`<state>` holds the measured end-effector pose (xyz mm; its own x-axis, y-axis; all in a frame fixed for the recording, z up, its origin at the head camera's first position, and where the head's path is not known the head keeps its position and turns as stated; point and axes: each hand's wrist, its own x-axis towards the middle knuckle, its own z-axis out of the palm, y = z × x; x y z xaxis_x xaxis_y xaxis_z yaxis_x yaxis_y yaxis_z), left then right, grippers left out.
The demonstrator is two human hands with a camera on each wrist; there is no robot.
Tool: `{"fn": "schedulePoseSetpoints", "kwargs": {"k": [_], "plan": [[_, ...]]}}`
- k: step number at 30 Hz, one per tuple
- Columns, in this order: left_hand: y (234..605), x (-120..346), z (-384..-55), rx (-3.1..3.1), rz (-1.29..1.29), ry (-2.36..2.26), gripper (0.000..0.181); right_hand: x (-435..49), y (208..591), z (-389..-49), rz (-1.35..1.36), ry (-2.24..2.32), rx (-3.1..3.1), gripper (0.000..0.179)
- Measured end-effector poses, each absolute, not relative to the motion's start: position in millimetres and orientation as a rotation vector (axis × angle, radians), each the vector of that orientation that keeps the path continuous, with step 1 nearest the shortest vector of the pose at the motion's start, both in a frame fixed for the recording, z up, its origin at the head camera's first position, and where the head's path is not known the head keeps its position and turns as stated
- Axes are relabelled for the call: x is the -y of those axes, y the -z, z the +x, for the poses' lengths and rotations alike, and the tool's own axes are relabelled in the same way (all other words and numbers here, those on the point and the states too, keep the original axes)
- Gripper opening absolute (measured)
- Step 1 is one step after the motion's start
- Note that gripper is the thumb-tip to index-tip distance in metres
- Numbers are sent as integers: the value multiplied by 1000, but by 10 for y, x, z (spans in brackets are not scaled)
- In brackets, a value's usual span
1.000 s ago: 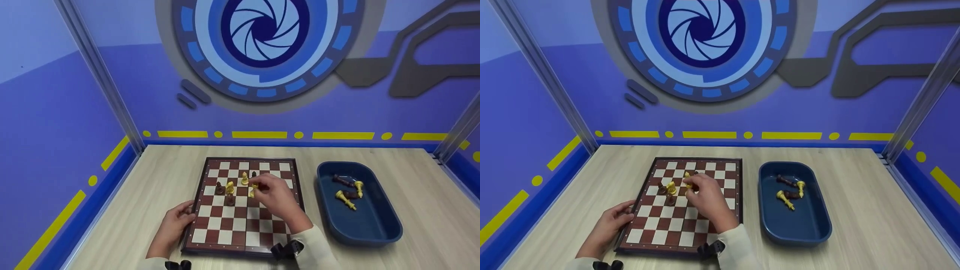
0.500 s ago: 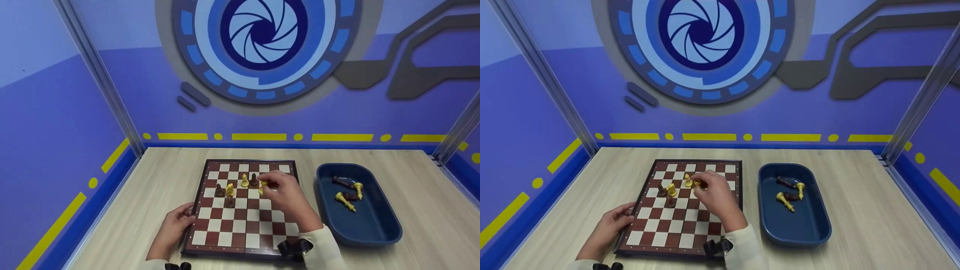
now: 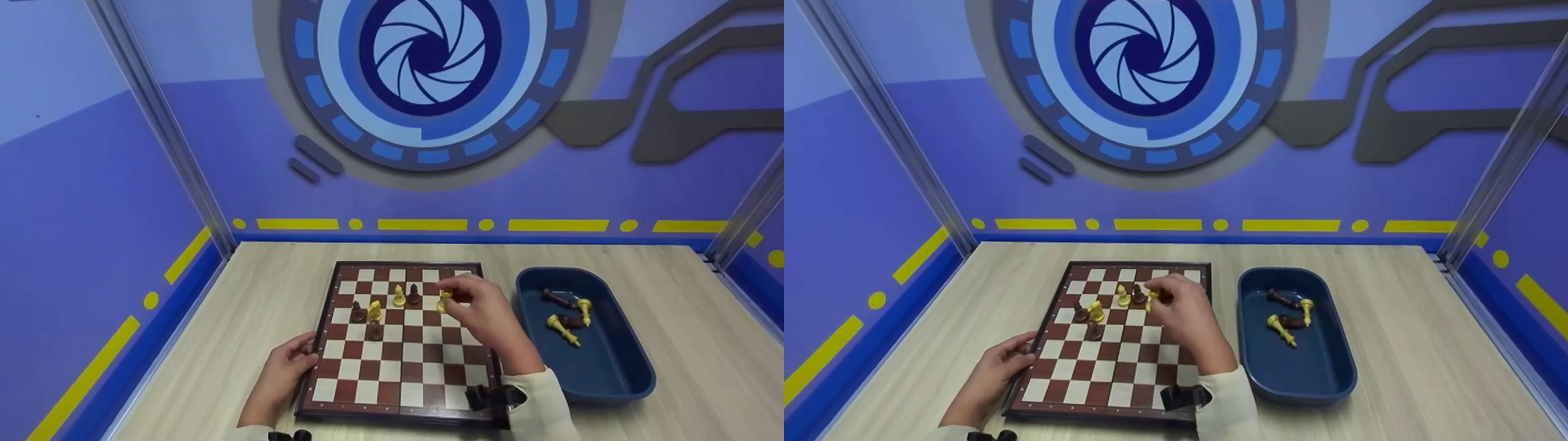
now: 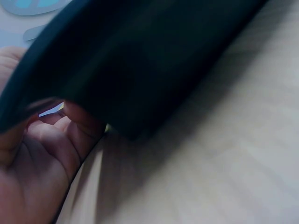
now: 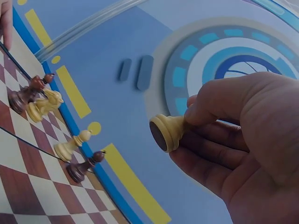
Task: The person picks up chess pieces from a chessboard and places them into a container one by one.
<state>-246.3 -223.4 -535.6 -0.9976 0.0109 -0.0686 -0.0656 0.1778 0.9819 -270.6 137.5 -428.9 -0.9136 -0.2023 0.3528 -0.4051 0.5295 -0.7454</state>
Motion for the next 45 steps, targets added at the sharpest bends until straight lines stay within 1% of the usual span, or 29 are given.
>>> {"fn": "schedulePoseSetpoints", "kwargs": {"k": [20, 45], "plan": [[5378, 2230, -2460, -2364, -74, -1982, 51, -1718, 4249, -2756, 311, -1386, 2572, 29], [5370, 2234, -2459, -2365, -23, -1992, 51, -2049, 4238, -2765, 189, -1312, 2569, 31]]}}
